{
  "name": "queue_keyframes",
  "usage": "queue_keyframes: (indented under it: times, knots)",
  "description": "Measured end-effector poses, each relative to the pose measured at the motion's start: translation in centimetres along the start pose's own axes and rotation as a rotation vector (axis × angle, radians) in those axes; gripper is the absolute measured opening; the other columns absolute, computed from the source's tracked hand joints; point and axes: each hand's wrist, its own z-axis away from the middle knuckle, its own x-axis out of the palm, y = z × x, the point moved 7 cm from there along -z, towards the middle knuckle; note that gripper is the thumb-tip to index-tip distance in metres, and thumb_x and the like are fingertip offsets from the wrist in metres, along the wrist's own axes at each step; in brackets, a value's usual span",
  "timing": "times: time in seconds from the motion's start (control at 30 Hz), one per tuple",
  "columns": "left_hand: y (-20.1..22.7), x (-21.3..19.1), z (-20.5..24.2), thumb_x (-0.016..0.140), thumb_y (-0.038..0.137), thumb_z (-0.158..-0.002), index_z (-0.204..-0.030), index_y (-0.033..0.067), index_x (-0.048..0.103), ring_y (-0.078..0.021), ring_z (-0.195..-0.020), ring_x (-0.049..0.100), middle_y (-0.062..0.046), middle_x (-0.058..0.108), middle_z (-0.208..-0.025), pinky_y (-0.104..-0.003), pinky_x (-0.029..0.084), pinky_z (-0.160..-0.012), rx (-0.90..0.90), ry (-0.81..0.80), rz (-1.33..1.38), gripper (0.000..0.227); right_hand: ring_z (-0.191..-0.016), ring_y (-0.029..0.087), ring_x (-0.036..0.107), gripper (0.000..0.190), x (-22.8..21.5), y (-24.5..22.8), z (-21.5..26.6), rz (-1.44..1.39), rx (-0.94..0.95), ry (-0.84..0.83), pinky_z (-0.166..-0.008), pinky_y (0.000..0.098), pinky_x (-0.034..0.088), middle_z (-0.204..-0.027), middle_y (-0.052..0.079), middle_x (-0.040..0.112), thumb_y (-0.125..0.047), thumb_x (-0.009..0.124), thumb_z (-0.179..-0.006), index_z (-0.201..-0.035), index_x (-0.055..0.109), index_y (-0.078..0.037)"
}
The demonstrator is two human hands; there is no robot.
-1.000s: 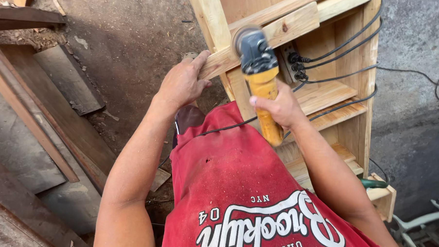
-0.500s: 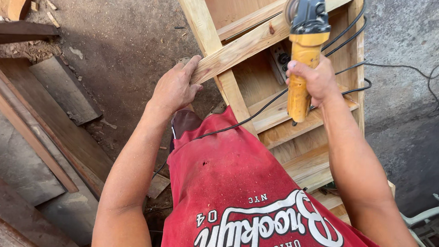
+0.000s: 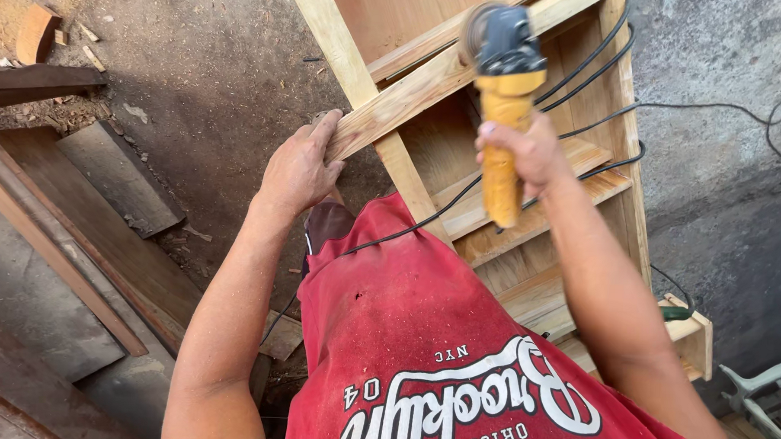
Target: The person sands a wooden plank with an angle grinder, then installs metal drawer slides into a wooden cabinet frame using a screwdriver. The person secures the slides to the cabinet interior and aligns them for drawer installation.
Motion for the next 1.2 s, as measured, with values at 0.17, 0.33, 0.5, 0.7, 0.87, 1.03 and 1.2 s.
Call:
queue_keyframes:
  times: [0.17, 0.33, 0.5, 0.7, 0.87, 1.03, 1.2]
  knots:
    - [1.0, -1.0, 0.2, 0.079, 0.013, -0.077, -0.143, 0.0055, 0.049, -0.0432, -0.114, 0.062, -0.025, 0.064, -0.126, -0.048, 0.051, -0.093, 0.153, 0.108, 0.001, 0.072, -0.07, 0.02, 0.068, 0.027, -3.2, -1.6, -0.3, -0.029, 0.028, 0.039, -0.065, 0.0372, 0.06, -0.084, 0.009, 0.068, -0.018, 0.074, -0.087, -0.106, 0.063, -0.003]
    - [0.4, -0.8, 0.3, 0.08, 0.015, -0.08, -0.142, 0.0096, 0.049, -0.0428, -0.112, 0.062, -0.021, 0.066, -0.12, -0.05, 0.051, -0.091, 0.076, 0.042, 0.039, 0.069, -0.073, 0.018, 0.069, 0.03, 2.3, 0.8, 1.3, 0.059, 0.039, -0.1, -0.068, 0.0343, 0.059, -0.086, 0.008, 0.069, -0.018, 0.077, -0.084, -0.107, 0.065, -0.002]
    - [0.7, -0.7, -0.1, 0.082, 0.017, -0.081, -0.141, 0.0101, 0.049, -0.043, -0.11, 0.063, -0.021, 0.067, -0.114, -0.05, 0.051, -0.091, 0.085, 0.034, 0.015, 0.07, -0.074, 0.015, 0.068, 0.033, 7.5, 2.3, 2.1, 0.142, 0.028, -0.167, -0.067, 0.0317, 0.058, -0.088, 0.006, 0.069, -0.019, 0.078, -0.082, -0.108, 0.066, -0.002]
    - [-0.1, -0.2, 0.0, 0.08, 0.019, -0.083, -0.144, 0.0139, 0.048, -0.0416, -0.108, 0.063, -0.021, 0.066, -0.111, -0.051, 0.052, -0.089, 0.004, -0.02, -0.007, 0.069, -0.07, 0.016, 0.067, 0.035, 7.3, 1.4, 2.0, 0.125, 0.058, -0.105, -0.063, 0.0334, 0.058, -0.086, 0.006, 0.067, -0.018, 0.078, -0.081, -0.108, 0.063, -0.001]
    - [0.2, -0.6, -0.1, 0.081, 0.019, -0.08, -0.143, 0.0133, 0.047, -0.0422, -0.107, 0.063, -0.021, 0.066, -0.108, -0.052, 0.051, -0.086, 0.031, 0.014, -0.038, 0.072, -0.071, 0.017, 0.067, 0.033, 6.7, 0.4, 1.8, 0.068, 0.046, -0.098, -0.066, 0.0335, 0.059, -0.087, 0.008, 0.068, -0.016, 0.078, -0.084, -0.109, 0.064, 0.0]
    - [0.2, -0.3, 0.1, 0.081, 0.019, -0.081, -0.145, 0.0133, 0.047, -0.043, -0.105, 0.064, -0.021, 0.065, -0.109, -0.051, 0.052, -0.087, 0.04, 0.016, 0.002, 0.073, -0.073, 0.014, 0.066, 0.037, 9.5, 2.2, 2.6, 0.162, 0.011, -0.164, -0.066, 0.032, 0.057, -0.091, 0.005, 0.069, -0.016, 0.081, -0.08, -0.112, 0.065, -0.004]
    - [0.2, -0.4, 0.3, 0.082, 0.019, -0.081, -0.144, 0.0118, 0.047, -0.0447, -0.102, 0.064, -0.022, 0.064, -0.109, -0.052, 0.052, -0.085, 0.049, 0.043, -0.014, 0.073, -0.07, 0.017, 0.069, 0.032, 7.4, 2.0, 2.1, 0.109, 0.085, -0.071, -0.063, 0.0346, 0.059, -0.086, 0.006, 0.069, -0.019, 0.08, -0.083, -0.106, 0.064, -0.004]
